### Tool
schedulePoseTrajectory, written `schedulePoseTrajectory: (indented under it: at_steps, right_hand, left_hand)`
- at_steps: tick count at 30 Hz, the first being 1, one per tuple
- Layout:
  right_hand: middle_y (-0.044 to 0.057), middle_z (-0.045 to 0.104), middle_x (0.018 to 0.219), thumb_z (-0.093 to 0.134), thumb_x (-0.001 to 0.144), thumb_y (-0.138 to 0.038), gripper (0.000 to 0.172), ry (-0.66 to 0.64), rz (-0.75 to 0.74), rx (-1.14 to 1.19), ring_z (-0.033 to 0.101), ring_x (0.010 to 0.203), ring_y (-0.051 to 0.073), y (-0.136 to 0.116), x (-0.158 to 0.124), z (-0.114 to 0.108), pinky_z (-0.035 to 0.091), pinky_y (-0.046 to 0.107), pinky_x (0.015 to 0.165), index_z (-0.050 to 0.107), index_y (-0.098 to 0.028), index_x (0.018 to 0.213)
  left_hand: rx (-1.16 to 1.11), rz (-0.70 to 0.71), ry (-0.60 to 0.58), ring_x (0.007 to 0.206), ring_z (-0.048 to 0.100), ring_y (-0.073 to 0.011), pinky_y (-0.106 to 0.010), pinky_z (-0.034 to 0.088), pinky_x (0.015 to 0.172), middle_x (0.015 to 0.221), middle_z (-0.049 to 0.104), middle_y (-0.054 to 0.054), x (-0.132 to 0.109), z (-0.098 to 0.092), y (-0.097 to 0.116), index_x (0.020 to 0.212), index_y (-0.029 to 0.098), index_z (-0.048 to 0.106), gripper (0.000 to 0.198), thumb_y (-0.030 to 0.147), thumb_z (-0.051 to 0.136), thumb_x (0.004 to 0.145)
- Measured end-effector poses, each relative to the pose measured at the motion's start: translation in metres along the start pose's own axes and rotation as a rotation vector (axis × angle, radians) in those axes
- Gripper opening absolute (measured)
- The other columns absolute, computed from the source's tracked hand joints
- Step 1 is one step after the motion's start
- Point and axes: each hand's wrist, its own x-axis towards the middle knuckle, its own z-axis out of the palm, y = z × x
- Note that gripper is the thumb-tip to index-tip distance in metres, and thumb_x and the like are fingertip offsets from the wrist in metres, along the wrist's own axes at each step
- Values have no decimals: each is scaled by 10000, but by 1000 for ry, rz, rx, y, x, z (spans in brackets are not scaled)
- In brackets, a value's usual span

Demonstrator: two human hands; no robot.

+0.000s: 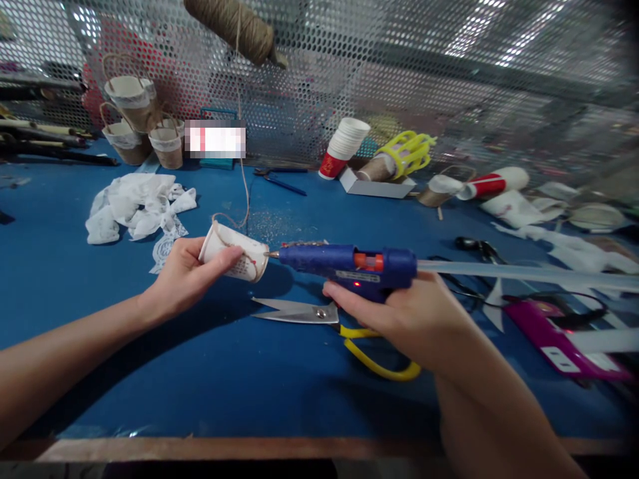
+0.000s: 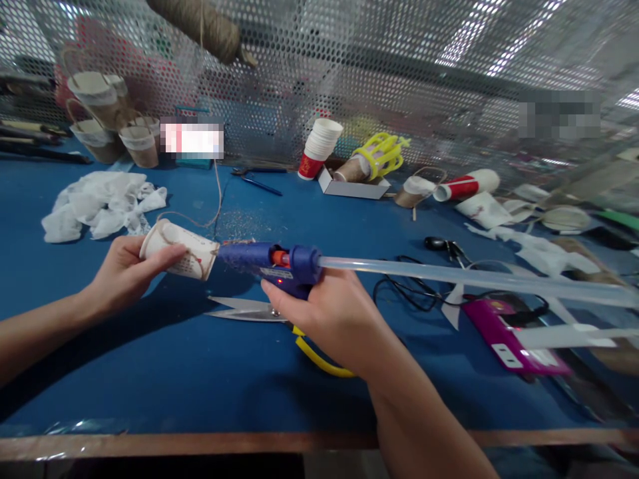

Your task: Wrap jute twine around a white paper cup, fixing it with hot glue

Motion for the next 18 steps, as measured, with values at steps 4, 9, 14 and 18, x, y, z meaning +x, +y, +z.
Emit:
schedulePoseTrajectory:
  at_steps: [4, 9, 14, 18]
  right_hand:
    - [1, 514, 451, 260, 885, -327, 451, 18, 14, 90, 439, 402, 116, -8, 6, -4, 325, 258, 404, 640, -197, 680]
    - [9, 561, 490, 312, 870, -272, 390, -1, 0, 132, 488, 443, 118, -7, 9, -8, 355, 248, 430, 646, -188, 687]
    - [-9, 559, 474, 485, 779, -286, 226, -147, 113, 284, 501, 428, 115, -3, 14, -5, 359, 231, 416, 633, -197, 633]
    - [-29, 509, 401, 548, 744, -352, 302, -158, 361, 450, 455, 347, 89, -6, 19, -5, 368, 211, 374, 525, -196, 486]
  left_hand:
    - [26, 15, -27, 578, 605, -119, -170, 478, 548, 699, 712, -25, -1, -1, 0, 703, 134, 685, 195, 304, 597, 740]
    - [60, 23, -41, 588, 608, -133, -185, 478, 549, 703, 713, -42, -2, -1, 0, 710, 118, 687, 226, 317, 586, 748]
    - [72, 49, -41, 585, 606, -133, -189, 481, 549, 699, 712, -39, -3, -1, 3, 712, 120, 696, 221, 309, 585, 743]
    - [22, 17, -35, 600, 617, -142, -190, 491, 559, 690, 710, -36, -2, -1, 0, 700, 118, 693, 217, 311, 598, 729]
